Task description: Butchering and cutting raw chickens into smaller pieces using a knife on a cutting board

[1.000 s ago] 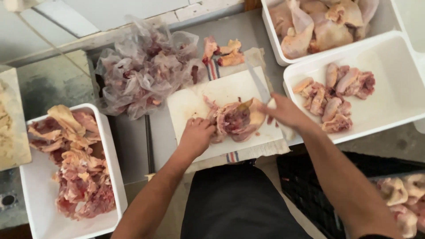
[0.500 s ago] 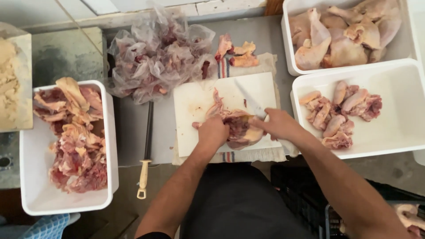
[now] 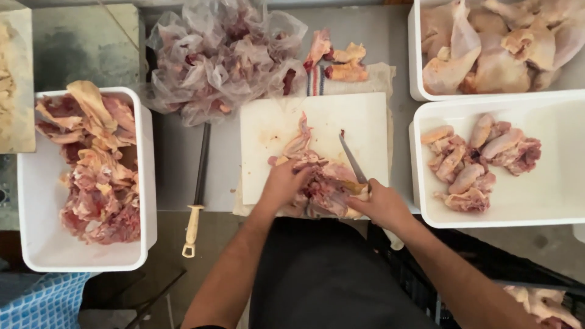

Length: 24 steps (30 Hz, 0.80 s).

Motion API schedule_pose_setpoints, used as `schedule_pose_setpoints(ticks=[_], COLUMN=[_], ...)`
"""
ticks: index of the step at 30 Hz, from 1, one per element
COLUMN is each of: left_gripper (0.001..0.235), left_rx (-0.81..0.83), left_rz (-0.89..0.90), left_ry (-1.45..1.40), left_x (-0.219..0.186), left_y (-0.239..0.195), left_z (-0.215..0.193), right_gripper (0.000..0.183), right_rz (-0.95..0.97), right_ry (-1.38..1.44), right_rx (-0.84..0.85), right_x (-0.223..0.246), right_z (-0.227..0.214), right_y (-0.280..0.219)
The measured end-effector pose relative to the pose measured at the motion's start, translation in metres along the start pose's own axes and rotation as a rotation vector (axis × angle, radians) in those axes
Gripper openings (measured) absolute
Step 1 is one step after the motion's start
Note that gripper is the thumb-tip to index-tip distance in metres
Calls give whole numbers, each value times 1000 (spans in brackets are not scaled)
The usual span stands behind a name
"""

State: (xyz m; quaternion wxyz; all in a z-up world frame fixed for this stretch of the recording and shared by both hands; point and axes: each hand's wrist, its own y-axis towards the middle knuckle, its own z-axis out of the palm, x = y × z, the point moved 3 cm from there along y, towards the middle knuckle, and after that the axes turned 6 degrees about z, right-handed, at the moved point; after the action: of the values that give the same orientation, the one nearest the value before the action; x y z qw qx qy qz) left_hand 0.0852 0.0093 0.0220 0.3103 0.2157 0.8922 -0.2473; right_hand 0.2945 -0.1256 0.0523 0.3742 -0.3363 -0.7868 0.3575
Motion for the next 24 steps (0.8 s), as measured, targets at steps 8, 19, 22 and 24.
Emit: schedule_pose_setpoints(ticks=[8,19,22,24], left_gripper=[32,35,35,36], left_rx=[34,-29,-22,-7], left_rz=[-278,-254,-175,-127], left_ry=[-1139,-1366,-1473,-1550], left_x=[79,57,49,52], left_y=[10,0,-5,-4], left_z=[57,8,1,3], right_gripper=[38,30,31,32], right_rz=[18,-124,-117,-99], right_ry=[153,713,799,856], right_rx=[-196,-87,-122,-114], right_x=[-68,9,22,16], right_z=[71,10,26,43], right_y=[24,-12,1,22])
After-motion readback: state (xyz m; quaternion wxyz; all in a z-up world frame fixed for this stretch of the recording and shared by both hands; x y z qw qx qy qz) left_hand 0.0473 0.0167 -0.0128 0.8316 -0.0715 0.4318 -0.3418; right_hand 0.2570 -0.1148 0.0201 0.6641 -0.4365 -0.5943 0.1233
